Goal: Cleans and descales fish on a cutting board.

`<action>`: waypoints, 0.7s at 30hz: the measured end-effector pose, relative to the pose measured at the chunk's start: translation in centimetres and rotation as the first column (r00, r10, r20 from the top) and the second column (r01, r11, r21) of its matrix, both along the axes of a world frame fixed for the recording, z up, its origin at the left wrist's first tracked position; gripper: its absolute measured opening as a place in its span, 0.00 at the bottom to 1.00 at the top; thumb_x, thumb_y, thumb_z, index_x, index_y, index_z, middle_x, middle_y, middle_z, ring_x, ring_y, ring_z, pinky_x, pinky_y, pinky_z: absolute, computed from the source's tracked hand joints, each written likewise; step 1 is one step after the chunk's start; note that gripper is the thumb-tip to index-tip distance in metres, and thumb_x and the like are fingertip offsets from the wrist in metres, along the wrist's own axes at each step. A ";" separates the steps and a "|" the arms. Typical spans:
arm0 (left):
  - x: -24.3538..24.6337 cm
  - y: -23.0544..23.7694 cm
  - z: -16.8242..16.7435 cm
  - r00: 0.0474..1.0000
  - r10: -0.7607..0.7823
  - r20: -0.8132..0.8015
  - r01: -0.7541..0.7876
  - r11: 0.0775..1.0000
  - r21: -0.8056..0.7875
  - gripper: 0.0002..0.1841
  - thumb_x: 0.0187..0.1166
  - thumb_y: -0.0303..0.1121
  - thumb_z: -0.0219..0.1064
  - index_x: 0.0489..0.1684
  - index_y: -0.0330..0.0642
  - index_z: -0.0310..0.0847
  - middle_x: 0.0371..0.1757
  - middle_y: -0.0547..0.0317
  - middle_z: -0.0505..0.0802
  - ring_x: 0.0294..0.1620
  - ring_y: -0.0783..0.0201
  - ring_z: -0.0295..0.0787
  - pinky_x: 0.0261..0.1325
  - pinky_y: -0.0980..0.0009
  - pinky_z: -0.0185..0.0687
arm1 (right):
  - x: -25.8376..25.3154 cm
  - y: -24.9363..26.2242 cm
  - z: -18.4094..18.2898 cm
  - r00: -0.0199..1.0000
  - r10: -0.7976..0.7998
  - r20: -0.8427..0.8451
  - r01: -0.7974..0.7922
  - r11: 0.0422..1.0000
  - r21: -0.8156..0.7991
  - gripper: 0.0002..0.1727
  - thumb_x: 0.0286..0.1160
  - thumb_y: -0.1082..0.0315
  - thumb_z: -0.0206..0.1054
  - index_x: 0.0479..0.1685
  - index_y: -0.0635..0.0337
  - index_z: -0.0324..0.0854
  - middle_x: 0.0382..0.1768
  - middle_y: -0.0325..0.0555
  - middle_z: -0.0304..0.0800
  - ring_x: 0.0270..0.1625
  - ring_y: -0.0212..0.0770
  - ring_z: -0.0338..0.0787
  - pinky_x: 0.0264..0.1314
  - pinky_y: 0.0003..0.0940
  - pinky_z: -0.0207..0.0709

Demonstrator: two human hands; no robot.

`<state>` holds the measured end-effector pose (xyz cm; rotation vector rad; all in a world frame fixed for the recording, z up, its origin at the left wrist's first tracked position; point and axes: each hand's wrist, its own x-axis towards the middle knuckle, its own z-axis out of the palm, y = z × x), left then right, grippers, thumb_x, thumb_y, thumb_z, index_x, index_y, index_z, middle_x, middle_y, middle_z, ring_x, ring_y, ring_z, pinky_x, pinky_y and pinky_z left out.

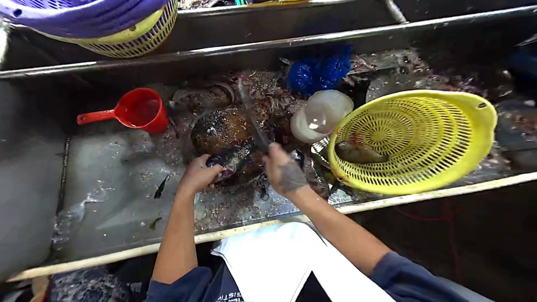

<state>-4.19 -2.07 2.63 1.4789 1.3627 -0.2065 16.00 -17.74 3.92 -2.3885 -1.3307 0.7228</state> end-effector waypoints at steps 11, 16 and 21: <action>0.7 -0.2 -3.8 0.907 0.322 0.273 -0.422 0.684 0.595 0.40 0.54 0.47 0.90 0.68 0.38 0.80 0.54 0.43 0.92 0.56 0.46 0.88 0.61 0.44 0.82 | -0.4 -1.6 -2.7 0.995 -0.039 -0.088 0.010 0.952 -0.307 0.23 0.94 0.54 0.49 0.74 0.62 0.64 0.47 0.57 0.90 0.52 0.55 0.94 0.59 0.52 0.85; 2.6 -0.1 -6.0 0.807 0.397 0.436 -0.590 0.557 0.585 0.44 0.60 0.47 0.88 0.76 0.37 0.71 0.66 0.40 0.83 0.54 0.54 0.90 0.55 0.58 0.91 | -1.9 -2.8 -3.2 0.984 -0.141 -0.108 0.113 0.966 -0.235 0.22 0.94 0.56 0.49 0.73 0.64 0.65 0.44 0.56 0.90 0.47 0.52 0.94 0.55 0.49 0.86; 2.6 -2.4 -6.7 0.868 0.358 0.345 -0.497 0.610 0.617 0.40 0.71 0.49 0.78 0.74 0.28 0.67 0.68 0.30 0.79 0.68 0.41 0.80 0.72 0.50 0.77 | -2.7 -3.4 -3.9 0.976 -0.180 -0.119 0.156 0.970 -0.184 0.21 0.93 0.56 0.51 0.71 0.63 0.66 0.41 0.53 0.90 0.43 0.48 0.94 0.51 0.47 0.87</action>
